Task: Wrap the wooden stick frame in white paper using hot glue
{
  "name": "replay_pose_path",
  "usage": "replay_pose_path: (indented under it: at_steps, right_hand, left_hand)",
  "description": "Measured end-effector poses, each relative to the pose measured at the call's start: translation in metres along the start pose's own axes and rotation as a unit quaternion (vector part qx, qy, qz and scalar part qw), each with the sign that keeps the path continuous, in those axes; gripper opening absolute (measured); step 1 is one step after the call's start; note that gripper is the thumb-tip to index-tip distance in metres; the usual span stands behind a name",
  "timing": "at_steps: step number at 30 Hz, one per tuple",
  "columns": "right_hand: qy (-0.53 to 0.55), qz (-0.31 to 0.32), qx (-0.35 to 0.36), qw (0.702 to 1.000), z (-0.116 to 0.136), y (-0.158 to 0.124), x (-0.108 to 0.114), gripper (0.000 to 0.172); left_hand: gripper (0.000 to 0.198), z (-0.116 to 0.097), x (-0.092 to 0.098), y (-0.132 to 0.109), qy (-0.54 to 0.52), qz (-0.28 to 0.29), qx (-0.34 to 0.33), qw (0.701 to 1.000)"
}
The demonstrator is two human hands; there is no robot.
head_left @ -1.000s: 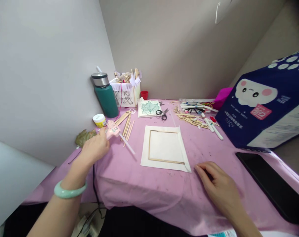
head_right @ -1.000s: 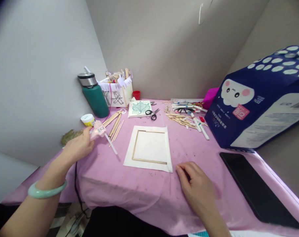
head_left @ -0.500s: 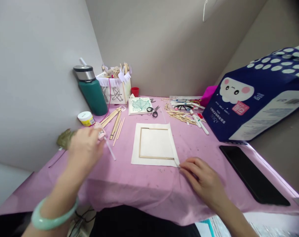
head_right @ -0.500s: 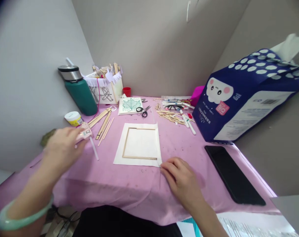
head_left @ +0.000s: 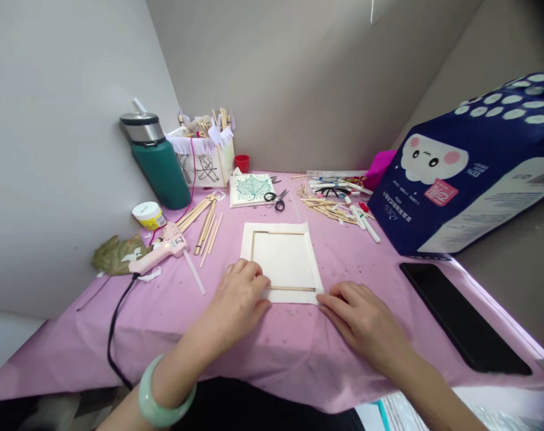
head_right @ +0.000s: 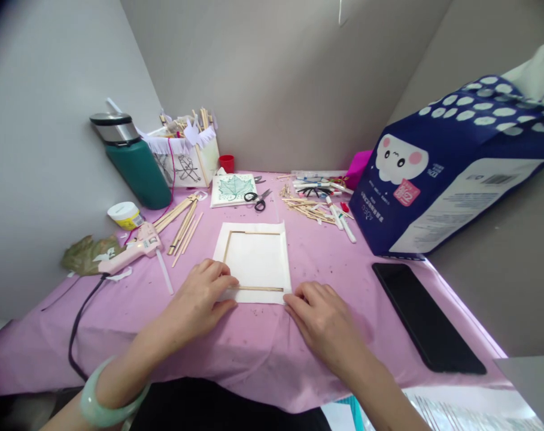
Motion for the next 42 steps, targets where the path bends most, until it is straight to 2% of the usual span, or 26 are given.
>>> replay_pose_path:
  at_steps: [6,13,16,20,25,34,39,42]
  right_hand:
    - [-0.023,0.034,0.020,0.999,0.002,0.005,-0.001,0.017]
    - [-0.041,0.039,0.036,0.998,0.003,0.007,0.001,0.017]
    - [-0.057,0.057,0.050,0.995,0.006,0.008,-0.002,0.019]
    - [-0.090,0.073,0.083,0.990,0.015,0.013,-0.003,0.023]
    - [-0.131,0.053,0.114,0.983,0.020,0.016,-0.004,0.025]
    - [-0.093,-0.024,0.040,0.995,0.003,0.028,0.004,0.018]
    - [-0.085,-0.034,0.030,0.995,-0.002,0.034,0.003,0.015]
    - [-0.078,-0.024,0.018,0.997,-0.006,0.035,0.000,0.014]
  left_hand:
    - [0.011,-0.003,-0.002,0.003,0.003,0.019,-0.007,1.000]
    - [0.010,-0.003,-0.001,0.006,0.016,0.026,-0.030,0.999]
    - [0.007,-0.007,-0.001,0.008,0.035,0.038,-0.051,0.997]
    - [0.003,-0.013,-0.001,0.011,0.074,0.028,-0.076,0.994]
    - [0.003,-0.019,0.001,0.012,0.112,0.018,-0.090,0.989]
    - [0.006,-0.019,0.003,0.013,0.108,0.013,-0.093,0.990]
    - [0.009,-0.017,0.003,0.016,0.092,0.007,-0.090,0.992]
    - [0.017,-0.015,0.002,0.018,0.084,0.007,-0.091,0.992]
Point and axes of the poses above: each hand's wrist, its own y-axis towards the middle knuckle, its own x-axis out of the back of the hand, z = x × y, the point moved 8 cm from there along y, towards the middle knuckle, and after that the axes turned 3 degrees about y, right-handed, at the moved point
